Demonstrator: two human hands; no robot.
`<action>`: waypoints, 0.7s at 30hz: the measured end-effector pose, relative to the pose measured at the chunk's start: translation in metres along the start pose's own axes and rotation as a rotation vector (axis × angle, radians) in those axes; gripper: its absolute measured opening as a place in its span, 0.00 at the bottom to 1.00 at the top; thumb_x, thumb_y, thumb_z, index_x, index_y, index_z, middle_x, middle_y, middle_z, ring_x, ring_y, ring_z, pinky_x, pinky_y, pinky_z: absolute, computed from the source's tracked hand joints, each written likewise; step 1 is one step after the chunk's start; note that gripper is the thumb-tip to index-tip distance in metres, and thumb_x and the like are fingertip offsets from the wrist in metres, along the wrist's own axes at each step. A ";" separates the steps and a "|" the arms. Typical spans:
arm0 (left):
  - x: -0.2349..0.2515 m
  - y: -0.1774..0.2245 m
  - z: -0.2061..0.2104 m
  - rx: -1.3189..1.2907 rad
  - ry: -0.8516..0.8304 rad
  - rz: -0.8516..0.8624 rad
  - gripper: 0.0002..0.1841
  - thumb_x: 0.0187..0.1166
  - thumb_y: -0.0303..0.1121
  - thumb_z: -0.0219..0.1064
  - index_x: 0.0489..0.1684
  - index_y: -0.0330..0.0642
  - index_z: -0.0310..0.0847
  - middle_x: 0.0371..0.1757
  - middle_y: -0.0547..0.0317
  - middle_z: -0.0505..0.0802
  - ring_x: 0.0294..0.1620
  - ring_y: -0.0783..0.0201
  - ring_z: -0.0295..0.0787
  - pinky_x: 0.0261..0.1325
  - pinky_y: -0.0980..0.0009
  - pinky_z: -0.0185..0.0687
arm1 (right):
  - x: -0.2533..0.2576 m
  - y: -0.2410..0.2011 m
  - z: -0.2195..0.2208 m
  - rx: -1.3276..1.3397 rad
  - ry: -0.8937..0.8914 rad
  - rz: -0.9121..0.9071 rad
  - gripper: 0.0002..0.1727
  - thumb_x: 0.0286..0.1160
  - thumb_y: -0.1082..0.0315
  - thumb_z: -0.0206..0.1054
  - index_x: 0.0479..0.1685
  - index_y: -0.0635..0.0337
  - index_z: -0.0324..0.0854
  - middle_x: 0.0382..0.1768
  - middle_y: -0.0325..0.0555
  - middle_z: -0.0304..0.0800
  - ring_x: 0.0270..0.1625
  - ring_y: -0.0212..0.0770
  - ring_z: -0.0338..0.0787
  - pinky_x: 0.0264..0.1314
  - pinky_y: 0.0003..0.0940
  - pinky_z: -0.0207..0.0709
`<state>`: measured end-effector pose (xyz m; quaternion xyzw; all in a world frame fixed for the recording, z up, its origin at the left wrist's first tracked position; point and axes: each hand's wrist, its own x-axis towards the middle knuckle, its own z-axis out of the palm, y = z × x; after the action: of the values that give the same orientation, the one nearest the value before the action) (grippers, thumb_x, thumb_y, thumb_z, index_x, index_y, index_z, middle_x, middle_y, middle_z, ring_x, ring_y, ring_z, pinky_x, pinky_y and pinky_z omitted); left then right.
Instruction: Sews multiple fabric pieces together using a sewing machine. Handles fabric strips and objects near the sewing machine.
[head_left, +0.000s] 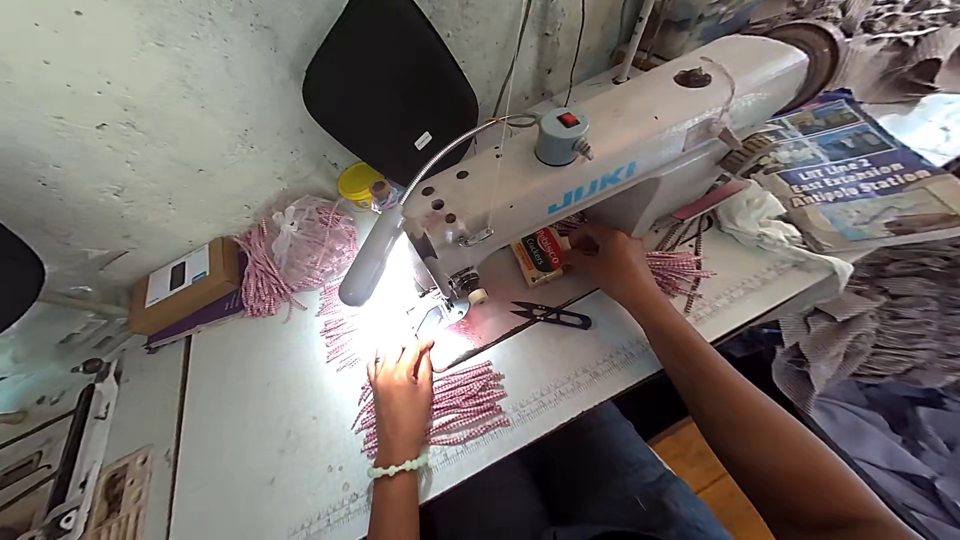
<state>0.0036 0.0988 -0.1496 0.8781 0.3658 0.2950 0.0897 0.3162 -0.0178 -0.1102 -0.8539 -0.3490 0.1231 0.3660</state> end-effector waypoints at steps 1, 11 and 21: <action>0.000 0.000 0.000 0.001 0.001 -0.003 0.10 0.75 0.30 0.66 0.39 0.43 0.97 0.40 0.51 0.97 0.46 0.46 0.92 0.60 0.41 0.76 | -0.001 0.000 0.000 0.018 0.004 0.003 0.10 0.74 0.68 0.77 0.49 0.62 0.89 0.41 0.56 0.94 0.50 0.60 0.91 0.67 0.74 0.65; -0.002 0.000 -0.003 -0.037 -0.015 -0.051 0.09 0.76 0.28 0.68 0.43 0.44 0.98 0.43 0.53 0.98 0.49 0.48 0.94 0.63 0.40 0.75 | -0.026 0.017 0.003 0.205 0.283 -0.227 0.08 0.74 0.72 0.71 0.46 0.67 0.89 0.59 0.61 0.90 0.67 0.61 0.85 0.68 0.65 0.72; 0.031 0.005 0.001 0.022 -0.154 0.027 0.10 0.81 0.31 0.66 0.46 0.46 0.97 0.42 0.46 0.96 0.50 0.42 0.94 0.63 0.34 0.77 | -0.143 -0.065 -0.045 0.567 0.002 -0.953 0.05 0.85 0.61 0.64 0.44 0.48 0.84 0.50 0.33 0.88 0.62 0.29 0.84 0.72 0.28 0.75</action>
<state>0.0249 0.1167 -0.1345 0.9040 0.3493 0.2235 0.1038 0.2003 -0.1088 -0.0385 -0.4698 -0.6496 0.0323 0.5968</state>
